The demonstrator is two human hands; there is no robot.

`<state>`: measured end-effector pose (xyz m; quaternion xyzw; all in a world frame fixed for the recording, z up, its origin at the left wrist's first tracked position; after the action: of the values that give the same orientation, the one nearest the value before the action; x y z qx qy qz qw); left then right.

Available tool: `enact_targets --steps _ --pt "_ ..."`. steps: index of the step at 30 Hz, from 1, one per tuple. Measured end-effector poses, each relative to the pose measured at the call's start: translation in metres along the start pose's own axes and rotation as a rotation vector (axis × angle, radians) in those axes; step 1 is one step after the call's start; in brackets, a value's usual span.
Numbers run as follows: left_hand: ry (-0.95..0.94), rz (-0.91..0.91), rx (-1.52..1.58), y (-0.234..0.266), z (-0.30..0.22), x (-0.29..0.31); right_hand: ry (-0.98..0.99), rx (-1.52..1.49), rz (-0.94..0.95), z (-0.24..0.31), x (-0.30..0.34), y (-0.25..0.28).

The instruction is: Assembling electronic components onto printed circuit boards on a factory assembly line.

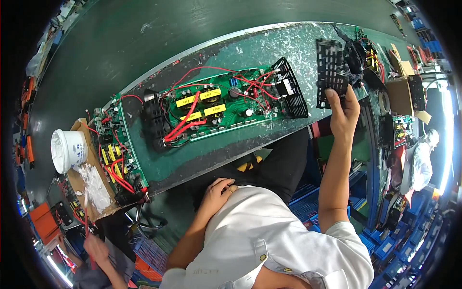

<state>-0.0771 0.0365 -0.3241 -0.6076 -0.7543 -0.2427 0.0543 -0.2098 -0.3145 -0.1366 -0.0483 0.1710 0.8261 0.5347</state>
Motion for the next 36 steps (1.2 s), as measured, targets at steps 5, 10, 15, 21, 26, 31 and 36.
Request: enact_targets --steps 5,10,15,21,26,31,36 --pt "-0.188 0.031 0.041 0.036 -0.100 -0.005 0.139 0.183 0.296 0.042 0.001 -0.038" --pt "-0.564 -0.577 -0.240 0.136 -0.197 0.014 0.459 0.304 0.623 0.079 0.014 -0.086" --pt "-0.609 -0.595 -0.670 0.165 -0.225 -0.033 0.684 0.393 0.794 0.070 0.029 -0.143" --pt "-0.575 -0.485 -0.713 0.162 -0.207 -0.060 0.762 0.518 0.731 0.046 0.026 -0.158" --pt "-0.593 -0.474 -0.787 0.159 -0.202 -0.059 0.739 0.548 0.793 0.045 0.028 -0.163" --pt "-0.572 -0.426 -0.780 0.162 -0.200 -0.065 0.797 0.612 0.769 0.042 0.031 -0.165" --pt "-0.548 -0.377 -0.744 0.165 -0.196 -0.068 0.761 0.581 0.805 0.040 0.031 -0.170"
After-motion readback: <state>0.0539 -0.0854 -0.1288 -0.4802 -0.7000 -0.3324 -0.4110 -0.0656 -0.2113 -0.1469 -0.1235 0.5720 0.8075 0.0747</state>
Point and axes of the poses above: each hand's wrist, its own x-axis away from the middle knuckle, its own y-axis out of the back of the hand, z = x × y, the point moved 7 cm from there along -x, towards the middle knuckle
